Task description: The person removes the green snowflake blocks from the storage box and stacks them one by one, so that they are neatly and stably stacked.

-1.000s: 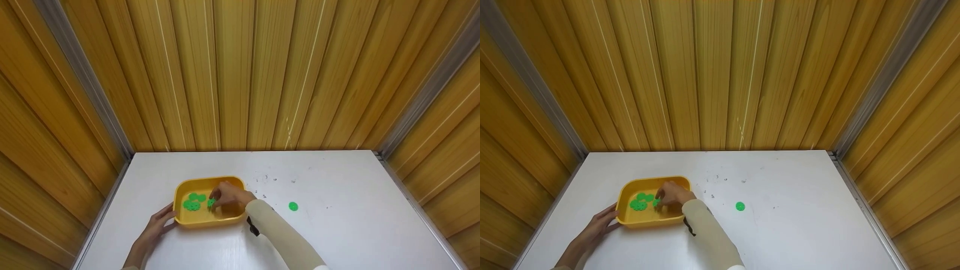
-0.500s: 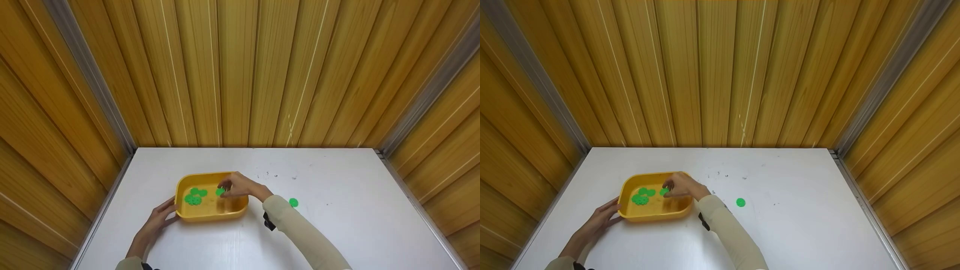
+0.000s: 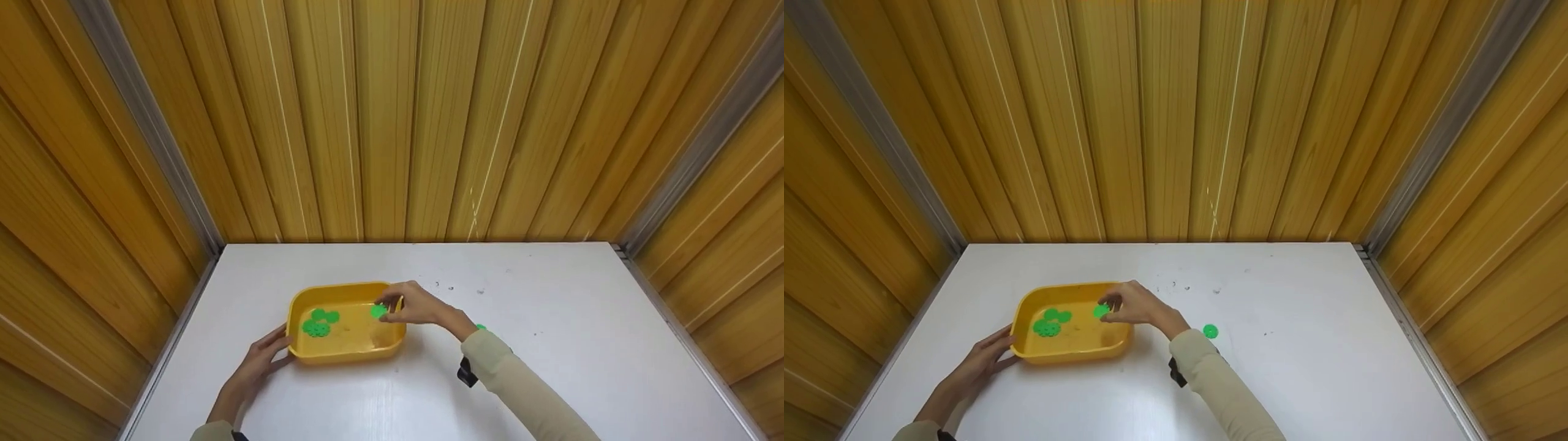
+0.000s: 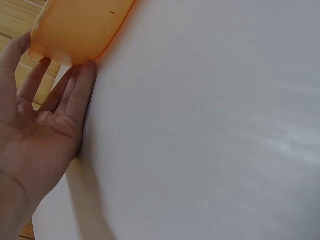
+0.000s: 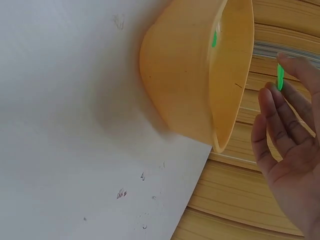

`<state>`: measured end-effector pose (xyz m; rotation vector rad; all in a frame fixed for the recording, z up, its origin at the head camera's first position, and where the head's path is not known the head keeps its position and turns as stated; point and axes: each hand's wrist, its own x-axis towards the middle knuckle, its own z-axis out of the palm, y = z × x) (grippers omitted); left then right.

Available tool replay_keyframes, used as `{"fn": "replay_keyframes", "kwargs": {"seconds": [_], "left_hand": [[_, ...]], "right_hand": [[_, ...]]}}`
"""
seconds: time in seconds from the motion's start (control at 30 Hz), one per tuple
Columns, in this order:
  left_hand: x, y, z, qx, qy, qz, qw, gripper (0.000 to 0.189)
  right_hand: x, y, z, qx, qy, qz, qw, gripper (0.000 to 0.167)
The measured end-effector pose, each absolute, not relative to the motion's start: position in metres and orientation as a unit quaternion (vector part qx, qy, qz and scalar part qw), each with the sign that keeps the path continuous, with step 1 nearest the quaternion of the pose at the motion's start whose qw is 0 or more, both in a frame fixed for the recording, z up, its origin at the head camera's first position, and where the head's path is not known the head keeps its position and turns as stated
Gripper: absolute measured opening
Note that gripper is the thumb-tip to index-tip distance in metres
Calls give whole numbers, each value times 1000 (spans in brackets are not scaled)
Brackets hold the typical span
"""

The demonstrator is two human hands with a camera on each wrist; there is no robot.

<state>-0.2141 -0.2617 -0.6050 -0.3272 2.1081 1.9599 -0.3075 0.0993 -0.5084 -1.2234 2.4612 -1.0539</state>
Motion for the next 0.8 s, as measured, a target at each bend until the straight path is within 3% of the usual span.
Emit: {"fn": "replay_keyframes", "kwargs": {"seconds": [0.47, 0.8], "left_hand": [[-216, -264, -604, -118, 714, 677, 135, 64], [-218, -262, -605, -116, 718, 672, 142, 65]], "right_hand": [[-289, 149, -496, -410, 837, -356, 62, 31], [-282, 188, -511, -363, 856, -366, 44, 31]]}}
